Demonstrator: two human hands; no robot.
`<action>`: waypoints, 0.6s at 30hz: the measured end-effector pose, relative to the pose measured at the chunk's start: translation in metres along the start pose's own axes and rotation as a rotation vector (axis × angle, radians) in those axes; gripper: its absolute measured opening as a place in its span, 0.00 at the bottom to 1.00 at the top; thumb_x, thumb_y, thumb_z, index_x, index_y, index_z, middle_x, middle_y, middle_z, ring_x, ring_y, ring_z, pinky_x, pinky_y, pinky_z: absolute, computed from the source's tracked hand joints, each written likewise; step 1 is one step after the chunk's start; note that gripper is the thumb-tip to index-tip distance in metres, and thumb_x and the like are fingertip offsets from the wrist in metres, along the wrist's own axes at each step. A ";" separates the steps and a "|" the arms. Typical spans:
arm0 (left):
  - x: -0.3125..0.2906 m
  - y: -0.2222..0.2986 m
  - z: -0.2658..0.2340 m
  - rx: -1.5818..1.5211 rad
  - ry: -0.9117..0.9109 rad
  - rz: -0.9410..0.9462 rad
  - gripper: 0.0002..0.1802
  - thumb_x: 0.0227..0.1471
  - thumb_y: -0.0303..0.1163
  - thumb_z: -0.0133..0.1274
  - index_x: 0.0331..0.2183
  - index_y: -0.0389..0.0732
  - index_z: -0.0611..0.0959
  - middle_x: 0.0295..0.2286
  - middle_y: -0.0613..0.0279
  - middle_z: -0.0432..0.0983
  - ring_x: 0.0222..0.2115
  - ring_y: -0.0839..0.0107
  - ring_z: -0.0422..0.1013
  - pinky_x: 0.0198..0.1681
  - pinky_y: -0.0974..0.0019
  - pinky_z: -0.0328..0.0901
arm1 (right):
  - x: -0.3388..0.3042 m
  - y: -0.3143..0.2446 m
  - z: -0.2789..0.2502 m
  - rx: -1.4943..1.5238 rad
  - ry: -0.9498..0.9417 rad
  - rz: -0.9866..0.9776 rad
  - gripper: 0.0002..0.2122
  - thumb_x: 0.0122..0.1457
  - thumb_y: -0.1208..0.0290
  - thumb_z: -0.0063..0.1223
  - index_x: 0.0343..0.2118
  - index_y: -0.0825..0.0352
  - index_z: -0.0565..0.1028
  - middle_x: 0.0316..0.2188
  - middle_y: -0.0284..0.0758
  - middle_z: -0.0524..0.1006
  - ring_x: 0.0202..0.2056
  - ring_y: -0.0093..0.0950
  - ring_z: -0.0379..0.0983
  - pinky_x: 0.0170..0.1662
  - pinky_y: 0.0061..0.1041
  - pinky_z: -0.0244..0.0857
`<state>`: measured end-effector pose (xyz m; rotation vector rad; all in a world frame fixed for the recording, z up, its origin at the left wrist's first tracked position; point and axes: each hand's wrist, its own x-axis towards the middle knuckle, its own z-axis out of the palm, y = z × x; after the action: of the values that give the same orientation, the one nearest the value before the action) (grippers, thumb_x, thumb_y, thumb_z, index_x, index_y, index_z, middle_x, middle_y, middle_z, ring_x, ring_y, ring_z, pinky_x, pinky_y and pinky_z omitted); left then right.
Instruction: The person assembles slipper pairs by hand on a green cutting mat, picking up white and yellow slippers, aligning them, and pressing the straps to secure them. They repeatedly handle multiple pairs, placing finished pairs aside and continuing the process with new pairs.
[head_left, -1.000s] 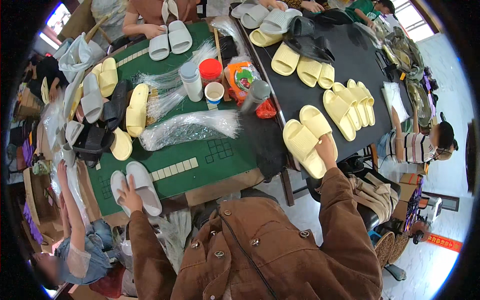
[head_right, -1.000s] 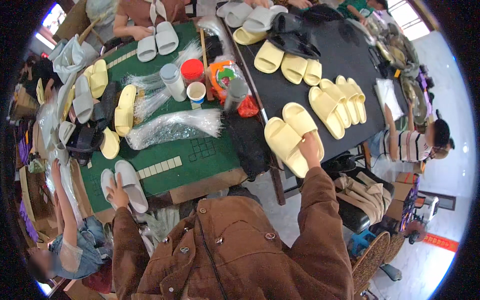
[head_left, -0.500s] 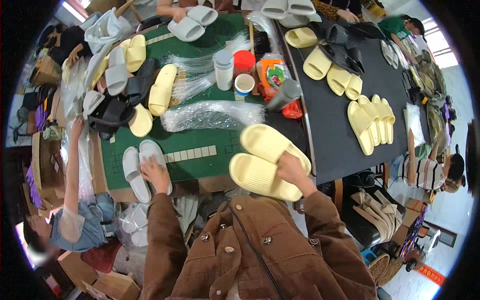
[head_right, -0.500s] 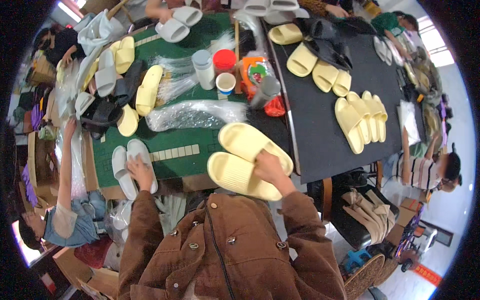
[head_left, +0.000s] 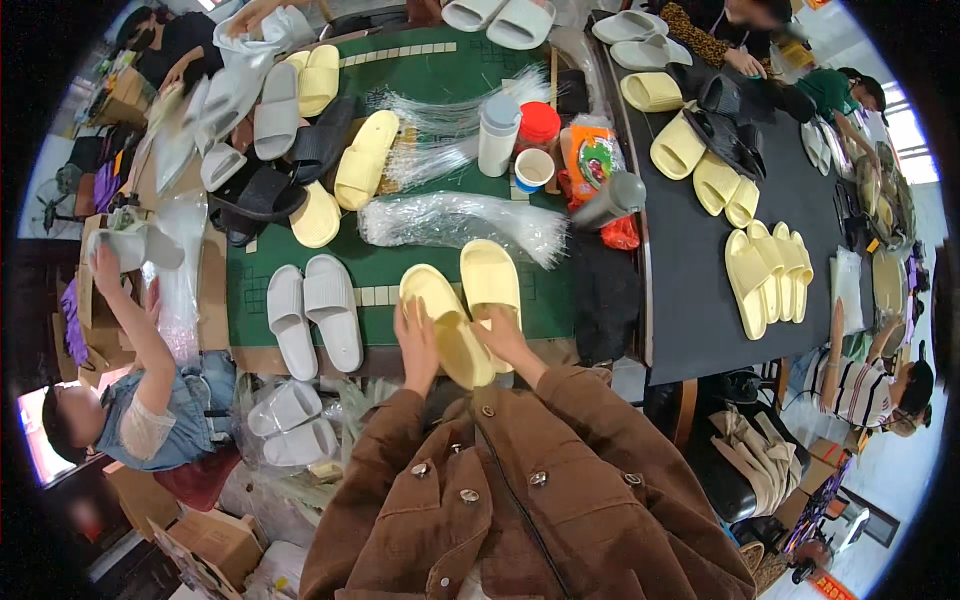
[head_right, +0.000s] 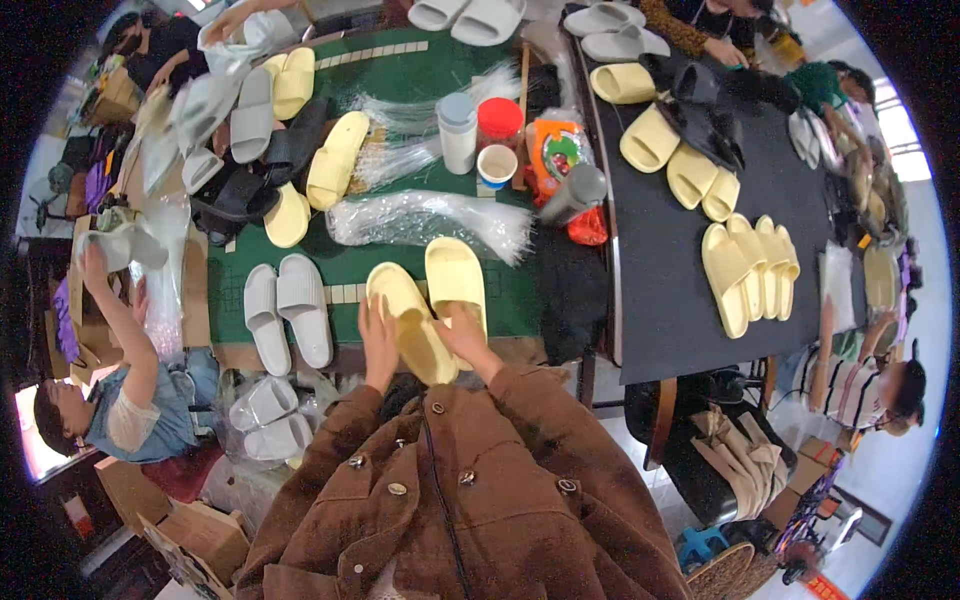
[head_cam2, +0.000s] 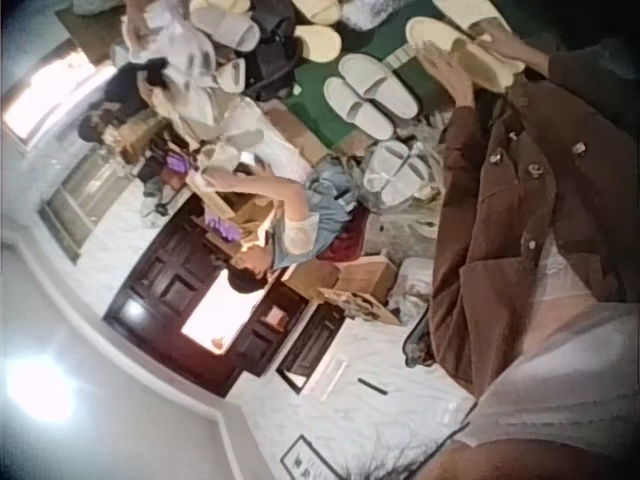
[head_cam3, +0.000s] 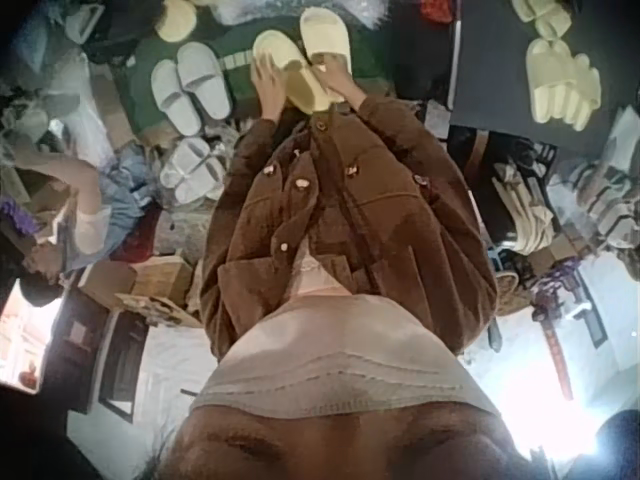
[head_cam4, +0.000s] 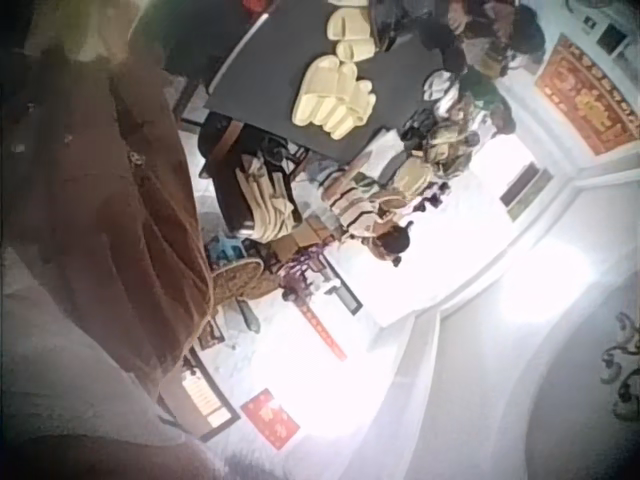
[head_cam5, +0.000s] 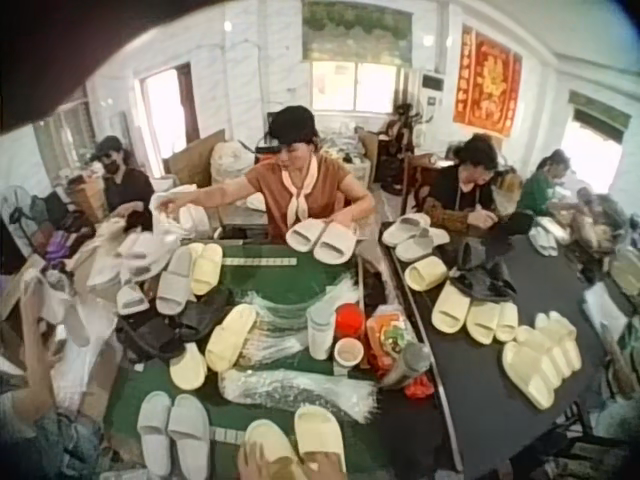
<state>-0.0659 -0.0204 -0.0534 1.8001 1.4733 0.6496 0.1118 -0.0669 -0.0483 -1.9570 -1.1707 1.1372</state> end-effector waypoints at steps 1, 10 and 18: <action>-0.002 0.004 0.007 -0.022 -0.043 0.018 0.29 0.54 0.30 0.44 0.58 0.41 0.59 0.58 0.40 0.41 0.59 0.42 0.39 0.60 0.47 0.41 | 0.003 0.026 0.003 -0.080 0.029 -0.109 0.17 0.51 0.66 0.53 0.42 0.71 0.72 0.45 0.47 0.71 0.45 0.41 0.68 0.48 0.33 0.62; 0.021 0.004 0.021 0.117 -0.153 0.191 0.39 0.48 0.34 0.55 0.59 0.49 0.57 0.60 0.41 0.37 0.59 0.36 0.35 0.60 0.43 0.40 | -0.027 0.020 -0.071 0.123 -0.182 0.057 0.23 0.51 0.79 0.41 0.53 0.70 0.62 0.47 0.42 0.70 0.37 0.31 0.73 0.39 0.28 0.66; 0.049 0.011 0.019 0.231 -0.219 0.296 0.37 0.47 0.42 0.56 0.55 0.41 0.62 0.58 0.46 0.47 0.59 0.43 0.42 0.58 0.44 0.45 | -0.026 0.038 -0.093 0.572 0.005 0.041 0.13 0.60 0.81 0.36 0.49 0.71 0.64 0.41 0.39 0.73 0.36 0.25 0.72 0.43 0.24 0.66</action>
<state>-0.0333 0.0225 -0.0594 2.2181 1.1852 0.4177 0.2026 -0.1121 -0.0266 -1.5414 -0.6960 1.3110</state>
